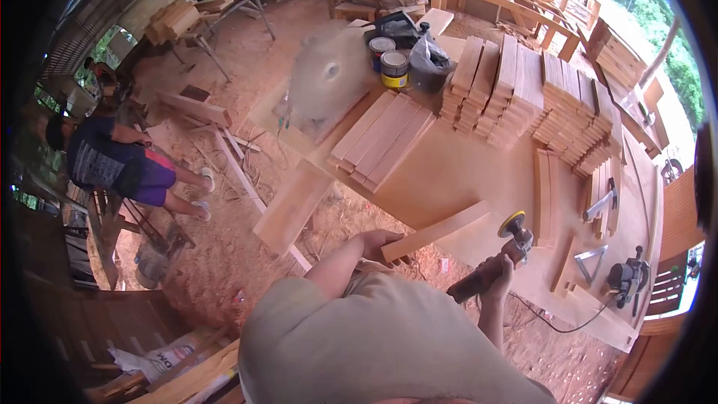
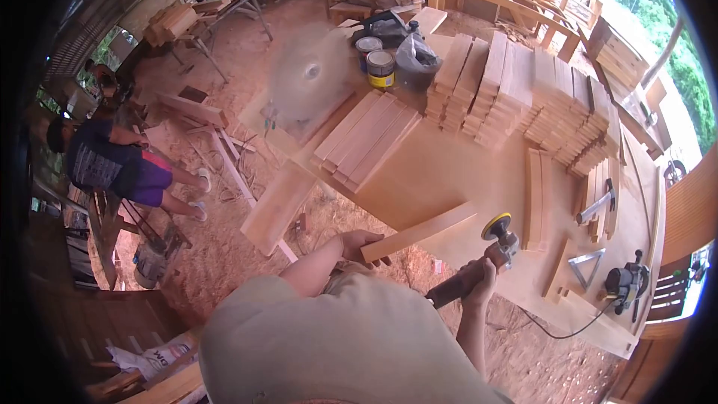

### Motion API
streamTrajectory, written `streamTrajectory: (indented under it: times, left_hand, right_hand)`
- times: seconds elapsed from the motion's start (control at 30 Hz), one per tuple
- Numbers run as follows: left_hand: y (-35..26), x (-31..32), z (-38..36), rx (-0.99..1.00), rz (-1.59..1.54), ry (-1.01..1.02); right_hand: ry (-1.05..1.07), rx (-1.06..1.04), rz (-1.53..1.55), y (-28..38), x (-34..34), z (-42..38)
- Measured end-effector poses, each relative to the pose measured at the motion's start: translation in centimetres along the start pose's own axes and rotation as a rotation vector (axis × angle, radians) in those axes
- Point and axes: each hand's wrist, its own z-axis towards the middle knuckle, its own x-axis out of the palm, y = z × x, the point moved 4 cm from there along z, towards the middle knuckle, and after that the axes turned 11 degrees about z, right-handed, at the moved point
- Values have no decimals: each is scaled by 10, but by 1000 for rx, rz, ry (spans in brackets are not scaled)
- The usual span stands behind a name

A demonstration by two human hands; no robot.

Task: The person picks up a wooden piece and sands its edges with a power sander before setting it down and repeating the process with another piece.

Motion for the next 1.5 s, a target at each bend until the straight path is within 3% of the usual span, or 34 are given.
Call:
streamTrajectory:
  times: [0.03,0.1,0.17,0.23,0.3,0.33,0.4,0.5,0.83,0.93,1.0,1.03,1.1,1.17,1.23,1.3,1.33,1.4,1.43,1.5]
  left_hand:
    - [-1,6,4,56,97,43]
    - [-6,1,11,216,165,-214]
    - [-17,-14,6,227,605,-564]
    - [-41,10,-21,453,809,-729]
    - [-60,22,-40,408,1331,-932]
    - [-64,28,-43,398,1346,-903]
    - [-65,31,-46,108,1546,-944]
    - [-54,26,-35,-48,1491,-933]
    - [-44,27,-32,77,1570,-1013]
    - [-43,20,-31,144,1526,-1019]
    - [-42,10,-31,6,1278,-842]
    - [-42,6,-37,9,1272,-881]
    - [-32,-6,-37,-28,847,-675]
    - [-6,-35,-30,52,514,-569]
    - [16,-47,-31,185,367,-579]
    - [29,-41,-45,194,35,-677]
    - [41,-44,-49,208,30,-678]
    - [67,-45,-43,210,-481,-302]
    - [78,-44,-41,226,-483,-297]
    - [83,-43,-45,460,-379,-470]
  right_hand:
    - [45,-1,-8,2,7,-3]
    - [115,-8,-11,5,10,-3]
    - [64,9,-5,13,20,-13]
    - [6,-56,-97,18,20,-19]
    - [6,-67,-122,21,18,-21]
    - [-22,-72,-111,22,20,-24]
    - [-30,-88,-141,28,29,-33]
    - [-43,-112,-129,29,25,-37]
    - [-99,-118,-111,29,14,-44]
    - [-122,-142,-114,30,16,-47]
    - [-155,-117,-156,29,12,-47]
    - [-94,-115,-109,28,7,-43]
    - [-19,-124,-124,26,9,-40]
    - [-13,-117,-158,25,9,-38]
    - [-64,-135,-182,27,18,-42]
    - [-38,-143,-207,26,17,-37]
    - [-24,-147,-212,25,17,-36]
    - [-40,-148,-210,25,18,-33]
    - [-26,-154,-216,25,19,-31]
    - [-4,-144,-218,24,22,-29]
